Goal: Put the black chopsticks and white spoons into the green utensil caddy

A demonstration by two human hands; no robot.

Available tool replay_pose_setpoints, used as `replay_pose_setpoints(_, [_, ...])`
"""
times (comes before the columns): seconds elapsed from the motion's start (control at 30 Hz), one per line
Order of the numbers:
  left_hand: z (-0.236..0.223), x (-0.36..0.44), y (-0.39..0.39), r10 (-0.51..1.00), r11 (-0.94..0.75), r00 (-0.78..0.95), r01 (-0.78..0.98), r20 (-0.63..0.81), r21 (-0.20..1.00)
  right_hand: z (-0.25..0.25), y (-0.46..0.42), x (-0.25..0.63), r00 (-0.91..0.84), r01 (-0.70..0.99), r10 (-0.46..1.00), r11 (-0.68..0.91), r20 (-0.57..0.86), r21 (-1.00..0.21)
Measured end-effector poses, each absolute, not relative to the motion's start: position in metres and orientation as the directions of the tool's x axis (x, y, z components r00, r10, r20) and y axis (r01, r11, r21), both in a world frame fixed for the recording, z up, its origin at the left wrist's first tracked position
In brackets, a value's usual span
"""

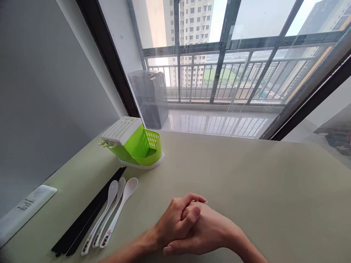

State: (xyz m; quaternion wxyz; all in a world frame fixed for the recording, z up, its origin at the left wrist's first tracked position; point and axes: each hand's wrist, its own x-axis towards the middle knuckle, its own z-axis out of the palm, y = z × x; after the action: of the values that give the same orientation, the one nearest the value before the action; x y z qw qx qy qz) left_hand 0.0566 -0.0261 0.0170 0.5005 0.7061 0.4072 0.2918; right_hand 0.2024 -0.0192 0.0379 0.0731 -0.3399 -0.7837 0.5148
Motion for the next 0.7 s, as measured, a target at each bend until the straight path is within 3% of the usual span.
replay_pose_setpoints(0.7, [0.0152, 0.0573, -0.0270, 0.871, -0.172, 0.492, 0.303, 0.001, 0.937, 0.0433, -0.0185, 0.1979, -0.738, 0.513, 0.618, 0.256, -0.270, -0.819])
